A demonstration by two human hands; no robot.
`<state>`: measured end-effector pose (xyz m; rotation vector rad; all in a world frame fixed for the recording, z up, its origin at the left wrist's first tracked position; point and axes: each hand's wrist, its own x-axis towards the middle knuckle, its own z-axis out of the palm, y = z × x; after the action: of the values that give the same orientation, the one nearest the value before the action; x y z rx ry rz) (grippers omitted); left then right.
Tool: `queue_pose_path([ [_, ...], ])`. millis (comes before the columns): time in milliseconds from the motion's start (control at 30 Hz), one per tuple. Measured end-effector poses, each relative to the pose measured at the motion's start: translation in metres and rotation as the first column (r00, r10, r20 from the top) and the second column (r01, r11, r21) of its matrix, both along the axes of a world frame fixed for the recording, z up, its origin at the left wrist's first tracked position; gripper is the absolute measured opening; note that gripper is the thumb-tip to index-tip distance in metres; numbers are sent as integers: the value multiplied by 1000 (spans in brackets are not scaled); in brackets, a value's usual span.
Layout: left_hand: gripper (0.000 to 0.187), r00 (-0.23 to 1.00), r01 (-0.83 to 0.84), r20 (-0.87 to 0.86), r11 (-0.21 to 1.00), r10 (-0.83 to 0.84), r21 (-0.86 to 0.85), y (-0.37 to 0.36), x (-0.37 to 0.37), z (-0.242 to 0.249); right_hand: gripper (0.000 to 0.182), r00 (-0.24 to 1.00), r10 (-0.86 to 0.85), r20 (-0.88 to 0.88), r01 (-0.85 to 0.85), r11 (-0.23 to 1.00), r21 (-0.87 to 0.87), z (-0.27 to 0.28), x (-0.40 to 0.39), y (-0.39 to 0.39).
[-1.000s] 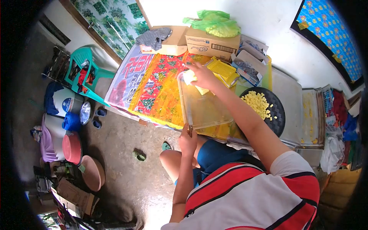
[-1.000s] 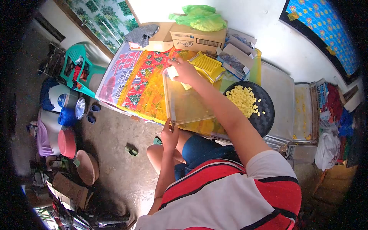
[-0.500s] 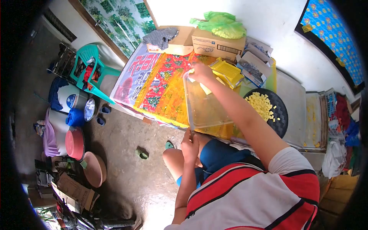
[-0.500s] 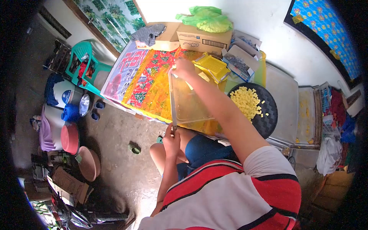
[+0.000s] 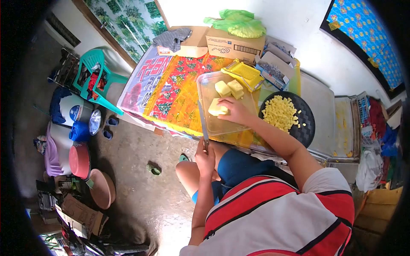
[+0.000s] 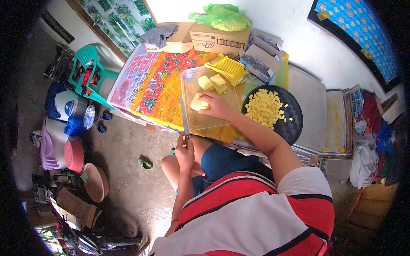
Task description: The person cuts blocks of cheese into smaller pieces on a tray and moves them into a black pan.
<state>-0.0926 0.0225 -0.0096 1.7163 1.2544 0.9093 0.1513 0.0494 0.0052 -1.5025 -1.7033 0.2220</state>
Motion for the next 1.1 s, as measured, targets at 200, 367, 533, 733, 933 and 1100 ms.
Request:
queue_pose_path([
  [200,42,998,-19,-53,999,21,44,-5,-7,0,52,980,-144,135,153,986,-60,22,14,-23],
  [367,41,997,11,-79,989,0,147,-5,-8,-13,60,922,-258,288,264,964,20,23,36,10],
  [533,41,996,21,-87,989,-8,148,-4,-8,-14,84,872,-48,488,231,918,-324,39,43,53],
  [733,40,990,33,-138,999,-31,13,0,-10,-2,89,645,267,716,145,877,-458,10,59,100],
  [933,40,995,46,-94,992,-35,117,6,-7,-20,79,673,367,642,84,824,-560,13,67,138],
  [1100,39,994,62,-88,998,-61,2,6,-2,-15,78,725,162,669,239,852,-465,18,67,147],
])
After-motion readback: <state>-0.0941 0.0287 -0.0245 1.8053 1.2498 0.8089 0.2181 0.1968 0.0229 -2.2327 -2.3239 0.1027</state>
